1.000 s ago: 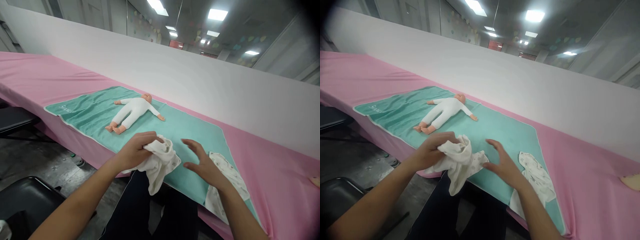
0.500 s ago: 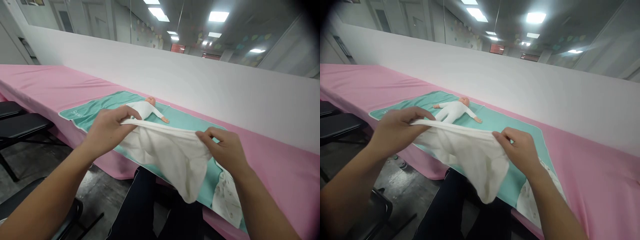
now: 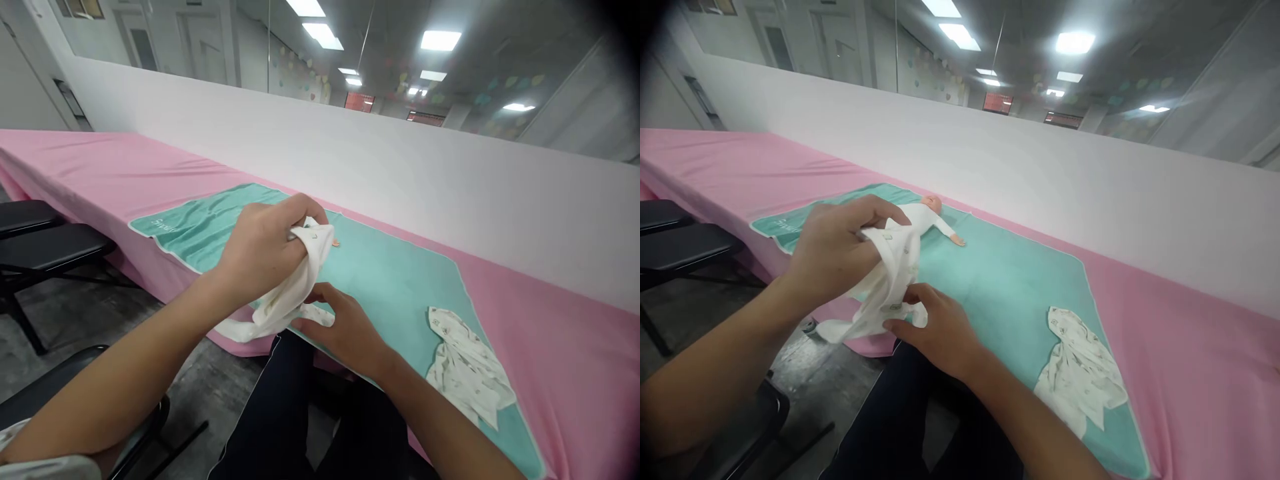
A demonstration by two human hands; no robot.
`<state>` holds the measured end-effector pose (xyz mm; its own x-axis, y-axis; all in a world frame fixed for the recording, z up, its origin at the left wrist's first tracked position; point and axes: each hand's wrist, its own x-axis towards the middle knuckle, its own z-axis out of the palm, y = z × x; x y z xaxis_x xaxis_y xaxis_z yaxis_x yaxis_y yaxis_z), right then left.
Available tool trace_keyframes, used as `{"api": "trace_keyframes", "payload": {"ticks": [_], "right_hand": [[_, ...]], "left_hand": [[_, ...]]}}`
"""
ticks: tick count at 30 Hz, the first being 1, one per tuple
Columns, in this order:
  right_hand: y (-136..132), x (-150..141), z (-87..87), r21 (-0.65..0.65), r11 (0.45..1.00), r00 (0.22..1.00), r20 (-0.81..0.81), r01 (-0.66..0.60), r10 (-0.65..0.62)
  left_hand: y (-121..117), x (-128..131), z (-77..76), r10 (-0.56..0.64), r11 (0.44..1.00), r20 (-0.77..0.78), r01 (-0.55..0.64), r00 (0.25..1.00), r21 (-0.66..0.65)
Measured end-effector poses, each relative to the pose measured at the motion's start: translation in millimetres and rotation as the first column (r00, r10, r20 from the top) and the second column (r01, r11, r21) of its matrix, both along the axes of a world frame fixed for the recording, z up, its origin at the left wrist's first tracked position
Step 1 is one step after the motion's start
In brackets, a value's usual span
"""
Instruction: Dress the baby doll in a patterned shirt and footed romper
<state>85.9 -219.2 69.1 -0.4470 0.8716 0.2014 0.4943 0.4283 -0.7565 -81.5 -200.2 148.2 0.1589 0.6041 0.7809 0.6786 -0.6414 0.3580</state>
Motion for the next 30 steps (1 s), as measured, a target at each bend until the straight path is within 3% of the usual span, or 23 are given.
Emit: {"api": "trace_keyframes", "payload": {"ticks": [5,10,15,20,26,30], "right_hand": [[-3.2,-6.6,4.1,-0.035,0.999,0.985,-0.172,-0.002,-0.004],[-6.2,-18.5,12.7,-0.07,0.997,0.99,-0.135,0.021,-0.03],[5.3,5.5,12.8,0.039,0.975,0.963,-0.167,0.219,-0.209],[8.9,62.6,26.7,0.059,0.878,0.88,-0.026,0.475,-0.475],[-1.5,115.2,29.2,0.128,0.657,0.655,0.064,0.743,-0.753],[-15.0,132.7,30.3,0.099,0.671,0.649,0.184,0.735,-0.738]], "left_hand": [[-1.2,-4.9,2.2,0.059,0.998,0.032,-0.06,0.998,0.029],[-5.0,9.2,-3.8,0.088,0.996,-0.212,-0.081,0.973,0.045],[-0.7,-6.0,-2.1,0.175,0.985,-0.249,-0.165,0.953,0.059],[18.1,-44.8,-5.5,0.223,0.969,-0.15,-0.236,0.963,-0.069],[31.3,-68.1,-16.4,0.291,0.924,0.109,-0.25,0.951,-0.288],[38.5,-65.7,-16.2,0.302,0.929,0.306,-0.205,0.903,-0.309]]}}
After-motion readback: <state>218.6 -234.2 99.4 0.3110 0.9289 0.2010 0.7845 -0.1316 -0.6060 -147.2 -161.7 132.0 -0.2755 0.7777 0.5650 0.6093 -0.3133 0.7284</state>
